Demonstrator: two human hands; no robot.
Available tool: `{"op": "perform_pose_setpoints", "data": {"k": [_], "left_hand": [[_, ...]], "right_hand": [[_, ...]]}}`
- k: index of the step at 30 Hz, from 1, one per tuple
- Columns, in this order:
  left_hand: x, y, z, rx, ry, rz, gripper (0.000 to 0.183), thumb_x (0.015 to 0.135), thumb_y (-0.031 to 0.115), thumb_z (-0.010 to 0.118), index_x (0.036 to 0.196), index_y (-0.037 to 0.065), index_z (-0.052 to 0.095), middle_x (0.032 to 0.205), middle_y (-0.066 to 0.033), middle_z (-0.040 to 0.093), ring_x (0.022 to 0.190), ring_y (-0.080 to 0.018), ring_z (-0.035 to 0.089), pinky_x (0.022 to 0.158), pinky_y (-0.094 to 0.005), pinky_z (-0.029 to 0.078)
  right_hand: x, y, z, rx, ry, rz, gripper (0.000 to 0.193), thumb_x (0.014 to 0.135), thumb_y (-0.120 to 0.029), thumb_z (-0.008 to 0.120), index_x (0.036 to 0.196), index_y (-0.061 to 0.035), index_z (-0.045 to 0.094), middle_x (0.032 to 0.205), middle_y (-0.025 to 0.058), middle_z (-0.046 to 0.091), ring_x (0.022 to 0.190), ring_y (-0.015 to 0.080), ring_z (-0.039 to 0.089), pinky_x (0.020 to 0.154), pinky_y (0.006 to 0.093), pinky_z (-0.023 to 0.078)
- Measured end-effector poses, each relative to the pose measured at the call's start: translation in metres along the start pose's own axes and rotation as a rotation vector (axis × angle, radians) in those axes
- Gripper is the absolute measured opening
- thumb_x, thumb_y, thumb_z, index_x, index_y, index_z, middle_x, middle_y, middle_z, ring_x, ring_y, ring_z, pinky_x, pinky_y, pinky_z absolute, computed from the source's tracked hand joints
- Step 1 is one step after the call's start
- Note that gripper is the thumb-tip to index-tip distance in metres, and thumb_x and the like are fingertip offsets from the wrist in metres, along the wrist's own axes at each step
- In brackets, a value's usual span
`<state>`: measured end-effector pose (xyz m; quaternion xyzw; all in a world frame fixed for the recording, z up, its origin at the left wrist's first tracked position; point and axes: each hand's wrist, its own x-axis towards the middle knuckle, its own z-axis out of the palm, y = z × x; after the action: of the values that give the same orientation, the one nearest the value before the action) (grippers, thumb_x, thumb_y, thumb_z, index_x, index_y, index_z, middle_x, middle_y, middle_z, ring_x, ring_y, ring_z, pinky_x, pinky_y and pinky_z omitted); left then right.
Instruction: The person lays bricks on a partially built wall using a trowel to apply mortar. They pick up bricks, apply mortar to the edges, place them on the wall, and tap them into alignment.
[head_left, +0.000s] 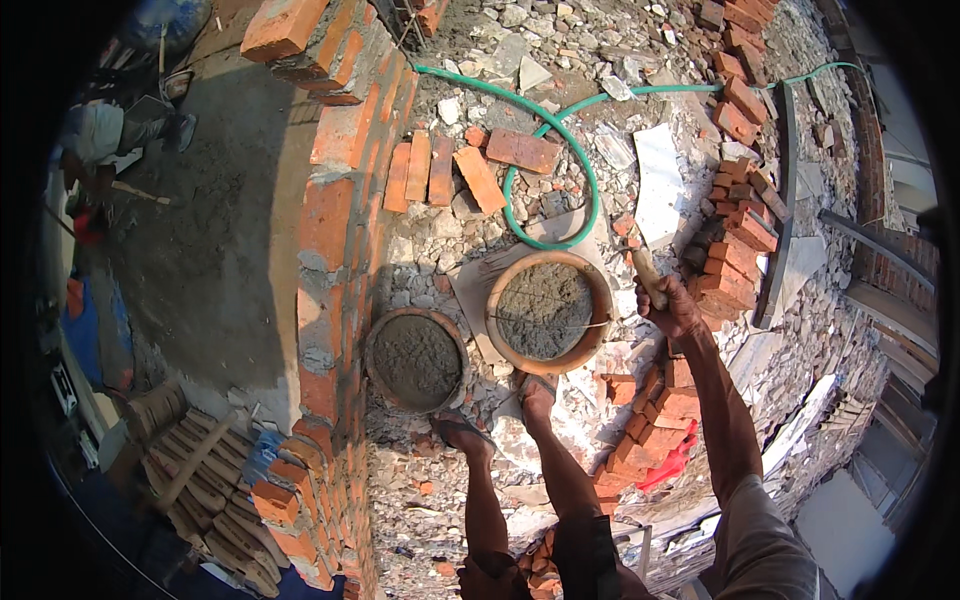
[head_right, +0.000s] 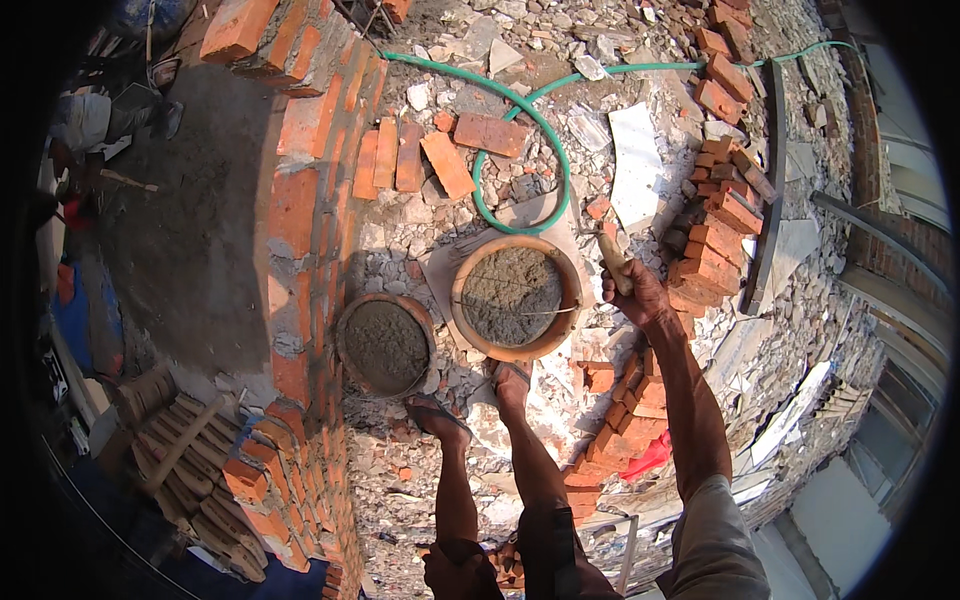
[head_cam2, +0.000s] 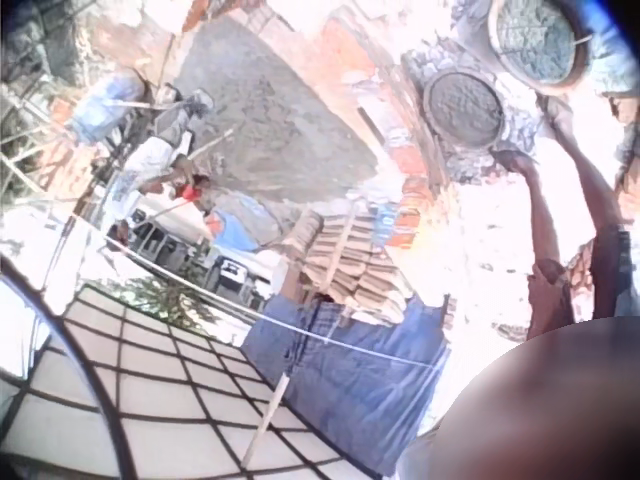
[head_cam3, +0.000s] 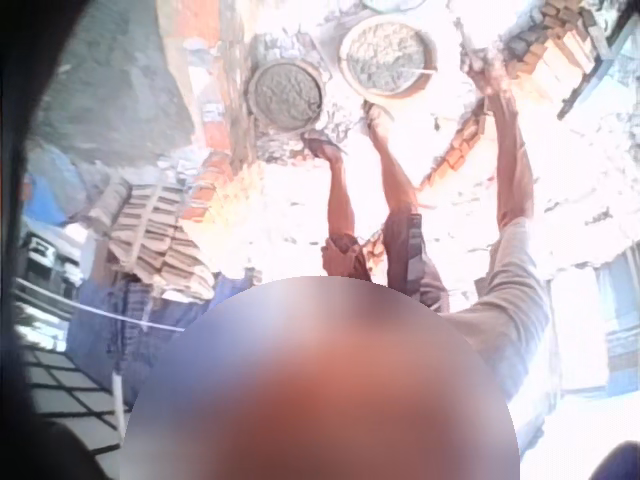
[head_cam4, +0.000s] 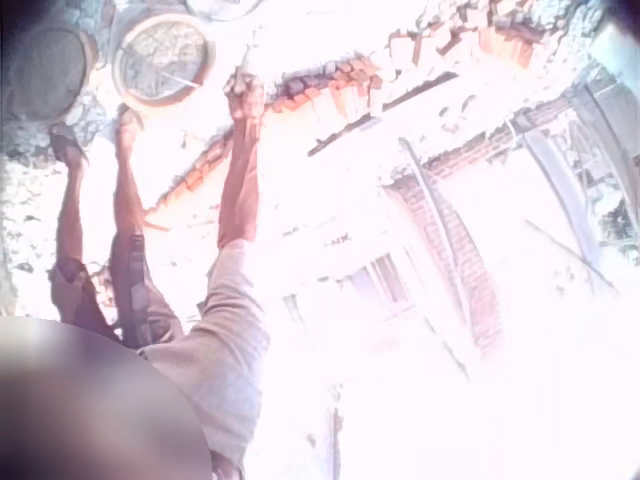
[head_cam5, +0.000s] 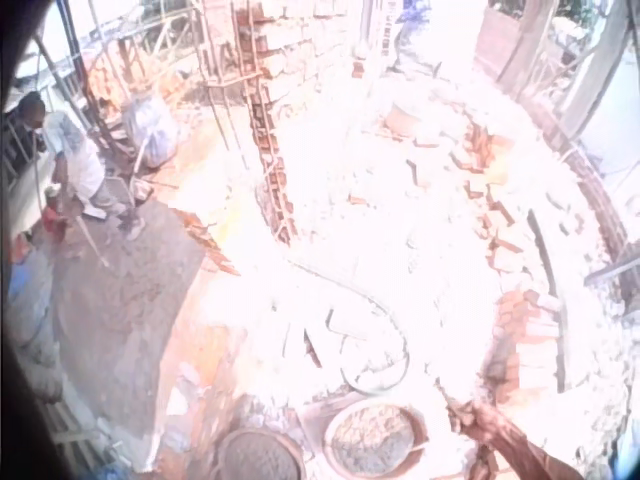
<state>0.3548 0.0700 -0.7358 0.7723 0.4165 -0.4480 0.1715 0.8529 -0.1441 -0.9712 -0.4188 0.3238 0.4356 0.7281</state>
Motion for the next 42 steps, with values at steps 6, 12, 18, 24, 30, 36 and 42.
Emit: {"op": "perform_pose_setpoints", "data": {"k": [6,12,18,24,30,36,42], "left_hand": [[-0.006,-0.046,-0.014,-0.373,-0.243,-0.225,0.074,0.068,0.052,0.078,0.117,0.001,0.057,0.106,-0.0184,0.065,0.102,-0.0357,0.064,0.089,-0.0442,0.050],[-0.023,-0.091,-0.039,-1.188,-0.119,-0.337,0.032,0.089,0.034,0.064,0.099,0.003,0.062,0.086,-0.0097,0.066,0.075,-0.0228,0.064,0.066,-0.0371,0.052],[-0.077,-0.117,-0.052,-1.299,-0.094,-0.361,0.029,0.088,0.031,0.065,0.099,0.005,0.061,0.085,-0.0090,0.066,0.070,-0.0211,0.064,0.057,-0.0351,0.052],[-0.110,-0.137,-0.040,-1.110,-0.246,-0.432,0.023,0.092,0.010,0.057,0.111,-0.003,0.061,0.097,-0.0163,0.067,0.073,-0.0258,0.068,0.059,-0.0358,0.058],[-0.071,-0.127,-0.034,-1.010,-0.278,-0.273,0.026,0.094,0.018,0.052,0.107,-0.001,0.064,0.091,-0.0152,0.068,0.078,-0.0236,0.067,0.063,-0.0354,0.057],[0.009,-0.117,-0.071,-1.049,-0.392,-0.203,0.029,0.085,0.031,0.069,0.097,0.005,0.063,0.086,-0.0083,0.065,0.068,-0.0206,0.064,0.058,-0.0350,0.052],[0.035,-0.094,-0.148,-1.188,-0.295,-0.403,0.033,0.090,0.030,0.066,0.106,0.002,0.061,0.085,-0.0122,0.066,0.071,-0.0234,0.066,0.061,-0.0365,0.055]], "right_hand": [[-0.057,0.018,0.083,-0.867,0.167,-0.329,0.034,0.078,-0.016,0.065,0.106,0.0013,0.053,0.082,0.0105,0.057,0.070,0.0219,0.055,0.062,0.0339,0.049],[-0.023,0.048,0.107,-1.383,-0.027,-0.533,0.035,0.078,-0.023,0.070,0.100,0.0010,0.056,0.084,0.0210,0.059,0.080,0.0361,0.059,0.067,0.0436,0.046],[-0.022,0.103,0.081,-1.629,-0.252,-0.230,0.026,0.078,-0.027,0.067,0.088,-0.0051,0.056,0.079,0.0163,0.062,0.079,0.0313,0.064,0.068,0.0394,0.048],[-0.016,0.094,0.094,-1.537,-0.223,-0.371,0.030,0.076,-0.029,0.069,0.091,-0.0070,0.057,0.085,0.0186,0.064,0.082,0.0342,0.065,0.071,0.0437,0.049],[0.000,0.065,0.106,-1.513,-0.189,-0.365,0.037,0.073,-0.028,0.074,0.092,-0.0032,0.055,0.084,0.0176,0.062,0.082,0.0333,0.062,0.071,0.0421,0.047],[0.013,0.069,0.106,-1.386,-0.208,-0.277,0.027,0.073,-0.025,0.069,0.080,-0.0040,0.054,0.072,0.0126,0.056,0.065,0.0227,0.055,0.061,0.0359,0.045],[0.001,0.063,0.118,-1.424,-0.291,-0.225,0.017,0.080,-0.018,0.066,0.083,-0.0065,0.055,0.068,0.0080,0.049,0.063,0.0279,0.054,0.059,0.0377,0.044]]}}
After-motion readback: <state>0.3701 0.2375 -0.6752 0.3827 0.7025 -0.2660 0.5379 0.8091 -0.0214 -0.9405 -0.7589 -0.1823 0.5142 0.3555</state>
